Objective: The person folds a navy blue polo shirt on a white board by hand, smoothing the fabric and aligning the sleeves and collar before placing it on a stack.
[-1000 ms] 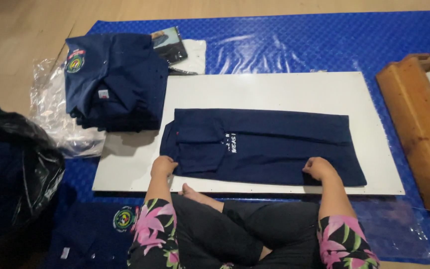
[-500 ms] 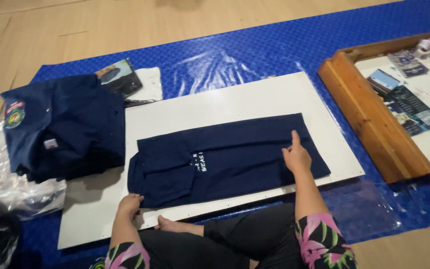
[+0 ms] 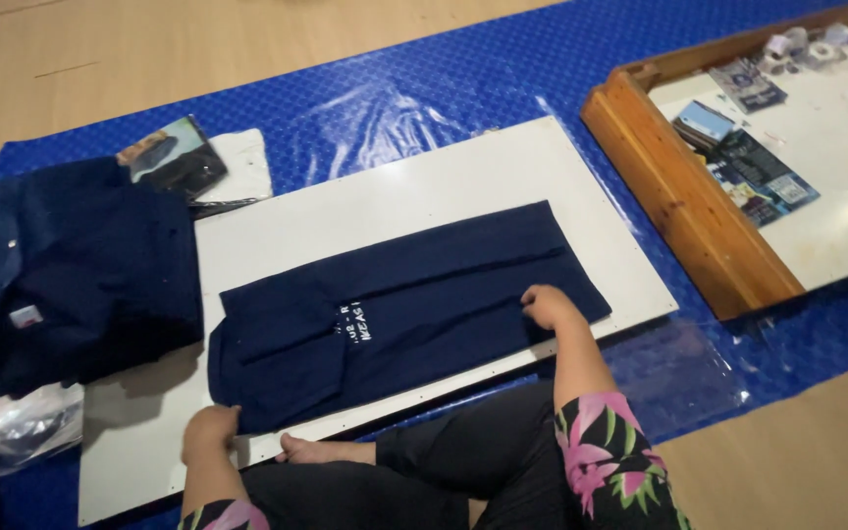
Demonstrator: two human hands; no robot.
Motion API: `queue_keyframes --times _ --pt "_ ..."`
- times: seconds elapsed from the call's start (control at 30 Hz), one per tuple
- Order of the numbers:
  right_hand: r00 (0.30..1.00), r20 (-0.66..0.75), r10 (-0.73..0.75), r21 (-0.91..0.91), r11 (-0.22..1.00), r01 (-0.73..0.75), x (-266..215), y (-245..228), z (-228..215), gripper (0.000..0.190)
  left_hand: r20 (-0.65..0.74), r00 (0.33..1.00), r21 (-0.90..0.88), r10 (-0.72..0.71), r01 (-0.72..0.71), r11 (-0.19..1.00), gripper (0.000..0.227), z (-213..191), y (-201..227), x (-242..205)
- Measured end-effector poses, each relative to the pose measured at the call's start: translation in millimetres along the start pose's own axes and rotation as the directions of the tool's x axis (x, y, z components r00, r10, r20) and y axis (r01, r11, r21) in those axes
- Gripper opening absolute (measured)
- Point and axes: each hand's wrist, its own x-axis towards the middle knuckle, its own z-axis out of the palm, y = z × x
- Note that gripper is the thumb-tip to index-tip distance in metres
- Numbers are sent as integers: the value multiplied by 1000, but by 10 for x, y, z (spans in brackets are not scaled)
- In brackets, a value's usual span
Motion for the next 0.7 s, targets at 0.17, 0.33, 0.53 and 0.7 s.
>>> queue_keyframes --times 0.17,0.33,0.53,0.7 --pt "926 -311 215 156 972 -174 -231 341 -440 31 -444 878 -45 180 -223 974 41 166 484 -106" --pt "808 -495 320 390 913 -123 57 696 -463 23 -542 638 197 547 -536 821 23 669 1607 -169" --pt "810 -466 356 608 794 1 541 619 -525 22 -475 272 484 837 -714 506 29 1133 2757 -356" --pt "874 -348 340 508 852 -129 747 290 -846 48 -292 313 549 904 -719 426 69 1109 3145 -360"
